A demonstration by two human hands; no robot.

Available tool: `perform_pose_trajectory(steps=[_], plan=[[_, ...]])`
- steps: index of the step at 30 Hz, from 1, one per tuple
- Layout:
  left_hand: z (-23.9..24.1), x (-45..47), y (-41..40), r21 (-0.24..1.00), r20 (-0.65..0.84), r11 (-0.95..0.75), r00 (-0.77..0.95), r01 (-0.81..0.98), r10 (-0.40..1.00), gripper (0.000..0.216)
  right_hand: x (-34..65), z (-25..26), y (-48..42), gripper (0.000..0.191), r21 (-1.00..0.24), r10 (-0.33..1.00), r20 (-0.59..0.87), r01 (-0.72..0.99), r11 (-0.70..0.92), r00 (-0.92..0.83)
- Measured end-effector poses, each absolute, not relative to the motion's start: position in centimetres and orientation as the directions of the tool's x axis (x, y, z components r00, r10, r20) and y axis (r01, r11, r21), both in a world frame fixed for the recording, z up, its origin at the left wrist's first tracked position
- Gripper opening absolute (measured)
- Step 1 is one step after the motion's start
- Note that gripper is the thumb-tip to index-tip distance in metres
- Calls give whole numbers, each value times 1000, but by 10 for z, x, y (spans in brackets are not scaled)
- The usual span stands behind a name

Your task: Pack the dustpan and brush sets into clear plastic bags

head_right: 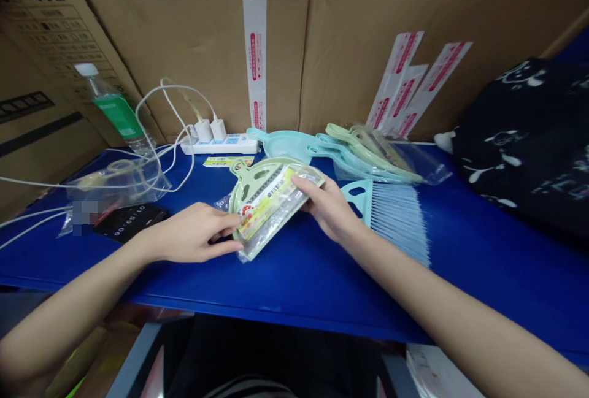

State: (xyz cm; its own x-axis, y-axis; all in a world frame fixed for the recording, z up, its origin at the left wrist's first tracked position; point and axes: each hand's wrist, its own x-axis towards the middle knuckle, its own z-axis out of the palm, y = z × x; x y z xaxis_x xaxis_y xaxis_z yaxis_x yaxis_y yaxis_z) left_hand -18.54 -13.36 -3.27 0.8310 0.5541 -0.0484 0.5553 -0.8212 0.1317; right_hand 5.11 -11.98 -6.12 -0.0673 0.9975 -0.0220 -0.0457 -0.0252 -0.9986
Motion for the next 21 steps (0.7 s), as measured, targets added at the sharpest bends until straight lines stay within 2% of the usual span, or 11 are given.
perform_pose_trajectory(steps=[4, 7, 11, 15, 18, 21], plan=[[-37, -181, -137, 165, -31, -848, 862, 503, 506, 23, 38, -69, -127, 50, -985, 981, -68, -142, -94, -181], [-37, -181, -137, 156, -23, -862, 874, 483, 486, 19, 36, -73, -130, 58, -991, 971, -9, -131, -42, -238], [-36, -184, -134, 128, 15, -875, 882, 466, 472, 22, 47, -68, -125, 64, -998, 975, 20, -56, 8, -220], [-37, -187, -131, 37, 79, -885, 882, 463, 465, 26, 66, -41, -117, 62, -999, 996, 36, -13, 35, -84], [-38, -187, -130, -28, 80, -891, 890, 453, 449, 26, 85, -16, -110, 57, -998, 992, 66, -7, 67, 110], [-39, -187, -129, -59, 64, -889, 890, 454, 451, 26, 119, -3, -97, 53, -973, 936, 223, 118, 197, 273]])
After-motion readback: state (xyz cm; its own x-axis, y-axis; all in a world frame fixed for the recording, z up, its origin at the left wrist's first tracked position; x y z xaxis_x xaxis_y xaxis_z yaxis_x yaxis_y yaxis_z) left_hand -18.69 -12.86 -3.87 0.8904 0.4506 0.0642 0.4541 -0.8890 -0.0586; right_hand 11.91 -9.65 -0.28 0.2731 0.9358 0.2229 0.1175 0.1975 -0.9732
